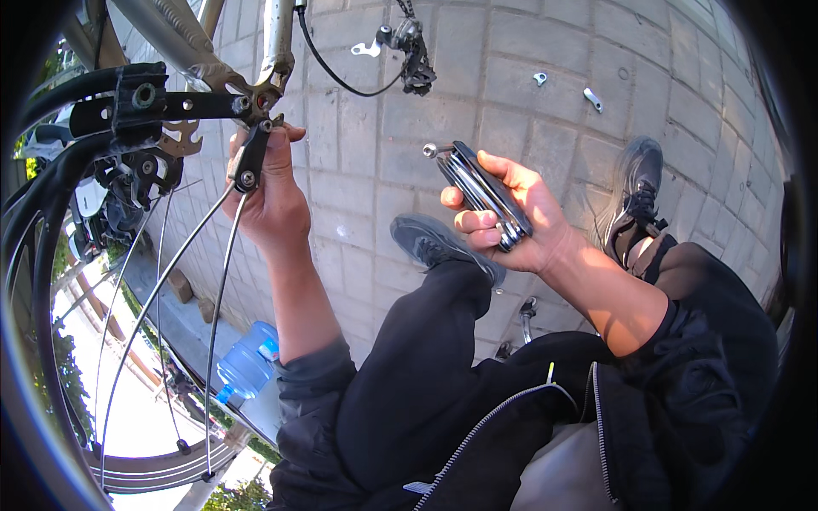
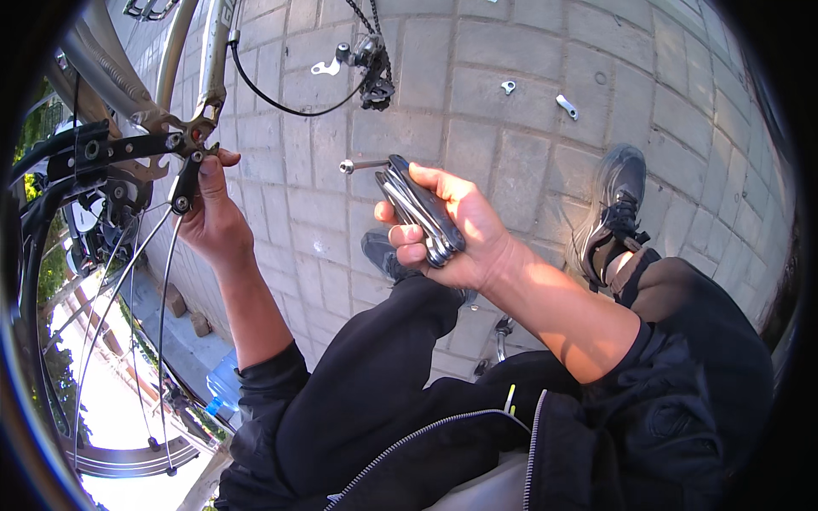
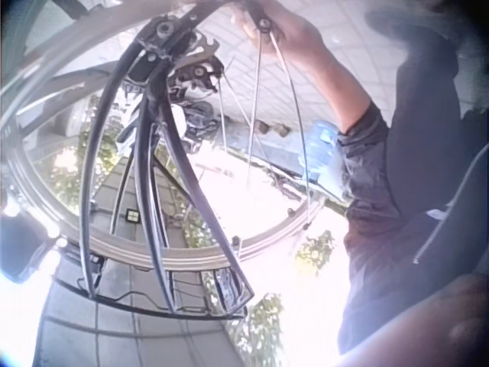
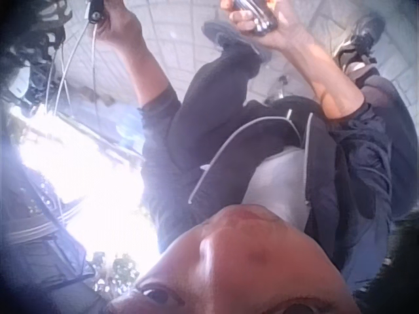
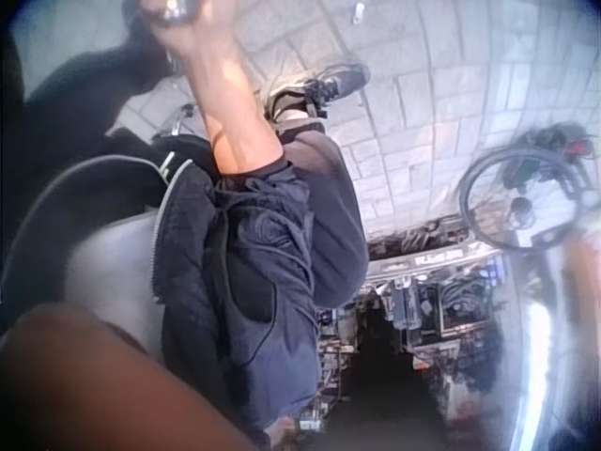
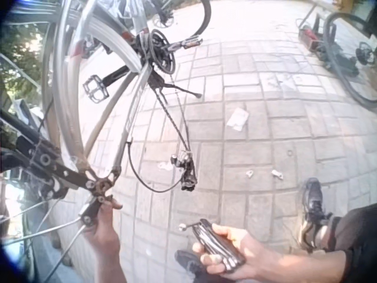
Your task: The person installs a rear derailleur onto a bicycle frame, aligns the chain, and tightens the mounting bolt using a multi-tool. The person then adjusts the derailleur cable and makes fine adjustments to the derailleur screws.
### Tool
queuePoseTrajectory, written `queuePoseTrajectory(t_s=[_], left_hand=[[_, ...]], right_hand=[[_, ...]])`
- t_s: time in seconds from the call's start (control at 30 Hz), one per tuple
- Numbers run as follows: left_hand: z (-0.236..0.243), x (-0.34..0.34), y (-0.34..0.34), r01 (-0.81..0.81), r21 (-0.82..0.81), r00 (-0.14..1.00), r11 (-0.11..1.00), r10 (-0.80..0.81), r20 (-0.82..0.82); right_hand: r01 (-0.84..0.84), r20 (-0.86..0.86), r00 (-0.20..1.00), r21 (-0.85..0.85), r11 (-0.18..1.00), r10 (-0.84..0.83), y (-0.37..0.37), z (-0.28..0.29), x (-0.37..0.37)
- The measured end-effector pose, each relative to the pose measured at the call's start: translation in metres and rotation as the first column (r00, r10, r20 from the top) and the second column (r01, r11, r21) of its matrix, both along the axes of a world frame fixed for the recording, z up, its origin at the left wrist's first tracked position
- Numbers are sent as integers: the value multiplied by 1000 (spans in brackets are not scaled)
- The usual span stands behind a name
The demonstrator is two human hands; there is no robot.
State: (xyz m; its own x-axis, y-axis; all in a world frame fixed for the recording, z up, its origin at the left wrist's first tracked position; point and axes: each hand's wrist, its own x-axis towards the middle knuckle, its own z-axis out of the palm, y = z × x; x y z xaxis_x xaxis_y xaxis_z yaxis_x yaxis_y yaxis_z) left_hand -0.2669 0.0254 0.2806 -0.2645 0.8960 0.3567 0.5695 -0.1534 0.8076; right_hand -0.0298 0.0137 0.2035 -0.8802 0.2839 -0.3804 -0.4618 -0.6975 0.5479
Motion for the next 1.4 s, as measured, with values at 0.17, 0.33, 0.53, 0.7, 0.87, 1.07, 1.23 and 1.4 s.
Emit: queuePoseTrajectory(t_s=[0.17, 0.33, 0.53, 0.7, 0.87, 1.07, 1.23, 1.4], left_hand=[[3, -4, 3, 30, 0, 995, 1000, -30, 95], [4, -7, 3, 29, -30, 981, 999, -23, 191], [-1, -14, -5, 31, -57, 988, 998, -22, 150], [-43, -10, -27, -72, -339, 980, 938, 130, 150], [-107, -24, -21, -20, -690, 892, 724, 325, 315], [-156, -40, 53, 107, -567, 866, 817, 203, 457], [-179, -36, 100, 222, -557, 673, 800, 288, 682], [-191, -35, 106, 206, -477, 612, 855, 268, 744]], right_hand=[[5, 51, 999, 26, 1000, -7, 4, -2, -2], [31, 69, 997, 50, 998, -35, 6, -3, -3], [19, 80, 997, 21, 1000, -20, 3, -18, -7], [-57, 194, 980, 42, 997, 48, 1, -38, -10], [-101, 382, 924, 164, 981, 31, -3, -87, 1], [-239, 701, 711, 312, 919, -53, 5, -146, 49], [-385, 846, 529, 306, 871, -64, 19, -174, 74], [-644, 973, 227, 177, 745, -34, 26, -165, 68]])
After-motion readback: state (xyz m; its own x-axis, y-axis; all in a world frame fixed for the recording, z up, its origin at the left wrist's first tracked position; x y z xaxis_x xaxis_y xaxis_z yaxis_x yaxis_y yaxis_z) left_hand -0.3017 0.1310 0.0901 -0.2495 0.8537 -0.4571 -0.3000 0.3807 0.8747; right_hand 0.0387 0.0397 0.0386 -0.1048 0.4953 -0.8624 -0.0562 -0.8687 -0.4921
